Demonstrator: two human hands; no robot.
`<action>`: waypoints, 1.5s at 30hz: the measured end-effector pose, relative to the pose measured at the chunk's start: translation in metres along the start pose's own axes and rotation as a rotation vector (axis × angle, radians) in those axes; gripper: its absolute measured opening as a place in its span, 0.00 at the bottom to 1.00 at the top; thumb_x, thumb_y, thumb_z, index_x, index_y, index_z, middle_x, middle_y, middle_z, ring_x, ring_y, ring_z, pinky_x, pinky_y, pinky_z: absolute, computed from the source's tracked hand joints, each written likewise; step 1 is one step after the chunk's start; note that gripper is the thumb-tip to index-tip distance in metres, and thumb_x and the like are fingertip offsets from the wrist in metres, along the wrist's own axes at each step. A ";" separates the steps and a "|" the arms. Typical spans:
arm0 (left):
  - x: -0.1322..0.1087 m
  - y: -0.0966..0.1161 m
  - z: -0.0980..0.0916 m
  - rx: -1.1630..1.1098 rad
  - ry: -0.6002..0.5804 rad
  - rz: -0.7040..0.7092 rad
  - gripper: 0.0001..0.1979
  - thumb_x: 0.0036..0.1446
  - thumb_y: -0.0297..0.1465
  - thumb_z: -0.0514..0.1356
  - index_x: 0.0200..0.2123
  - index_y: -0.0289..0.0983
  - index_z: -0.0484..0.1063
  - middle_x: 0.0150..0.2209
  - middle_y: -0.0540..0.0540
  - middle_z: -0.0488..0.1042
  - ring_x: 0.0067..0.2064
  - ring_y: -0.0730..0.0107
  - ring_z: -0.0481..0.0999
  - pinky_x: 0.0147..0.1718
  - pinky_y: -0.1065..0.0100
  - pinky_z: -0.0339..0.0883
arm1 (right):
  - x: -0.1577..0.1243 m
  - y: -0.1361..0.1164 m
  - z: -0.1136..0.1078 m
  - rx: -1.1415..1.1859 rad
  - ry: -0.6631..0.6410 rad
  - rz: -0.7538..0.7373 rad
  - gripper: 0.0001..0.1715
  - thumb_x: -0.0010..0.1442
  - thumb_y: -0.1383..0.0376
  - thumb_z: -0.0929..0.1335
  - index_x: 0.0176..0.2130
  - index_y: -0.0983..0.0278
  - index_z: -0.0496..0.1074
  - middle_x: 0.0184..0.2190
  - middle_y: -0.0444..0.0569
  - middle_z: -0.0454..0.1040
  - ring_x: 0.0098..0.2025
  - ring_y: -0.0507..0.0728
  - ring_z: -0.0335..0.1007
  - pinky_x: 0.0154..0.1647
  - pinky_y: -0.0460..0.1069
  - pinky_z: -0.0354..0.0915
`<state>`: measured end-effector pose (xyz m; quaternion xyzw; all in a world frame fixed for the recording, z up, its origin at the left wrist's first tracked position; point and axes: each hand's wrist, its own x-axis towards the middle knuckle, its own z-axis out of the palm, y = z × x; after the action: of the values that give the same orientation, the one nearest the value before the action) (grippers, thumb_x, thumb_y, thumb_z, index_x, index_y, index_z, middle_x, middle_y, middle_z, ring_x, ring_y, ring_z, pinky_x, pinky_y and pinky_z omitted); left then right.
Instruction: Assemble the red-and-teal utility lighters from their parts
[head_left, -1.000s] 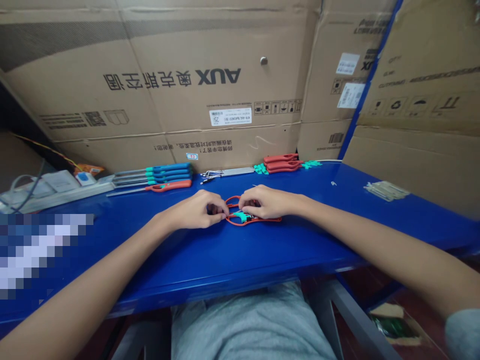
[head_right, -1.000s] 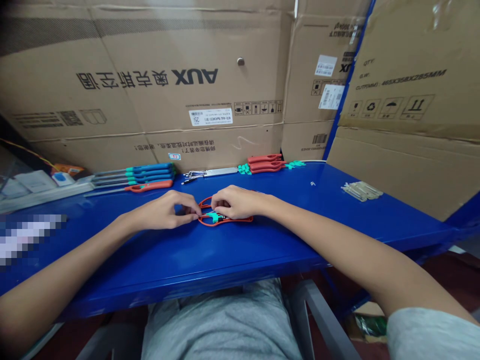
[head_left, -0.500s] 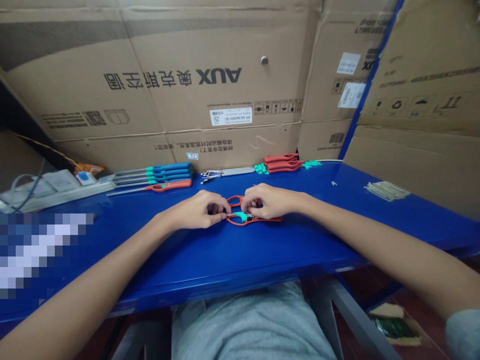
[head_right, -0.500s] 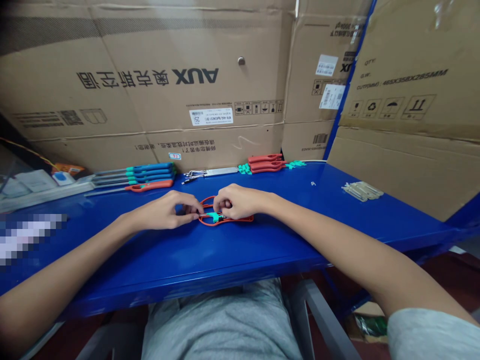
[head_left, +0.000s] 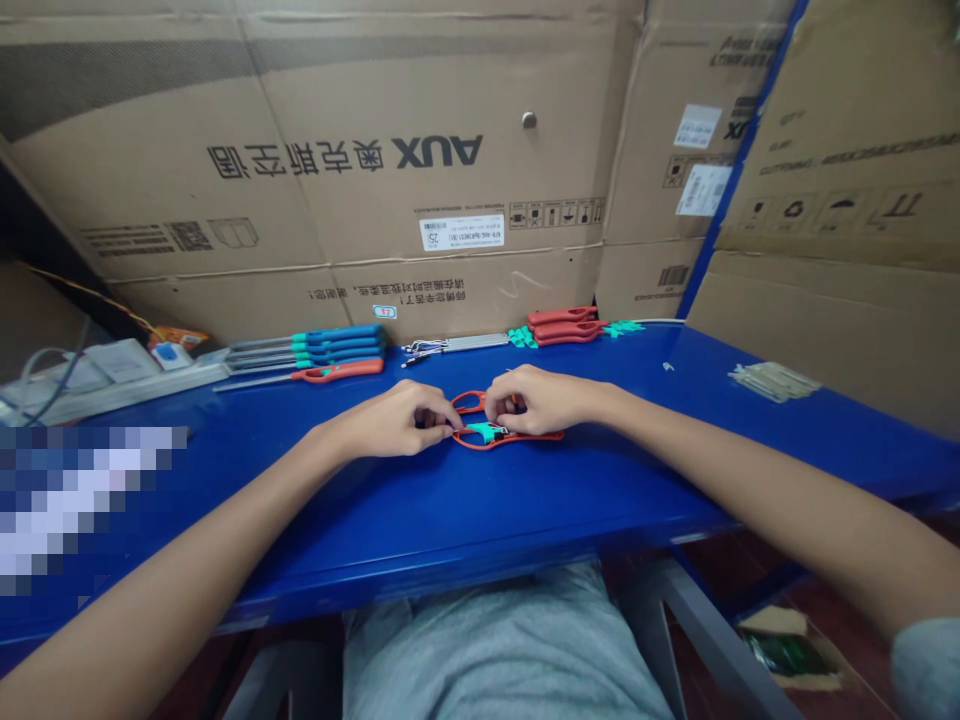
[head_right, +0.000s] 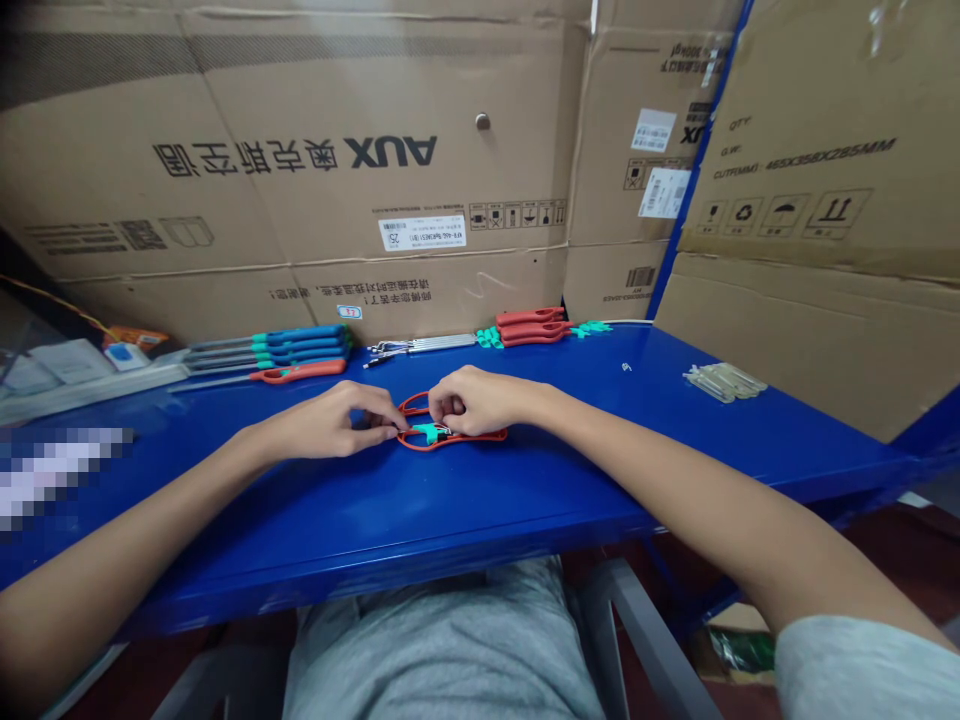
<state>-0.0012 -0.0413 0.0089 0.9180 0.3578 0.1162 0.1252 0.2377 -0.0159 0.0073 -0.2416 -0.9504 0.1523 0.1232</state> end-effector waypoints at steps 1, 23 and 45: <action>0.000 0.000 0.000 0.000 0.000 0.001 0.12 0.56 0.31 0.57 0.39 0.37 0.80 0.35 0.45 0.78 0.32 0.70 0.74 0.32 0.73 0.67 | 0.000 0.000 0.000 -0.007 -0.002 -0.004 0.09 0.52 0.75 0.68 0.35 0.67 0.76 0.29 0.48 0.74 0.31 0.51 0.66 0.33 0.45 0.62; 0.000 -0.004 0.002 -0.054 0.002 -0.001 0.12 0.57 0.32 0.58 0.39 0.37 0.81 0.35 0.43 0.78 0.33 0.70 0.74 0.32 0.72 0.67 | 0.001 0.000 -0.001 -0.057 -0.059 0.005 0.12 0.53 0.75 0.67 0.36 0.66 0.78 0.29 0.48 0.73 0.30 0.50 0.65 0.32 0.44 0.61; 0.001 -0.006 0.003 -0.045 0.005 0.026 0.13 0.57 0.32 0.57 0.40 0.36 0.81 0.35 0.43 0.78 0.32 0.70 0.75 0.32 0.72 0.66 | 0.000 -0.001 -0.001 -0.046 -0.030 0.009 0.12 0.53 0.75 0.67 0.37 0.67 0.78 0.30 0.48 0.74 0.30 0.50 0.66 0.32 0.44 0.62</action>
<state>-0.0038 -0.0367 0.0040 0.9192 0.3436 0.1280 0.1435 0.2372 -0.0168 0.0089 -0.2462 -0.9543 0.1344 0.1025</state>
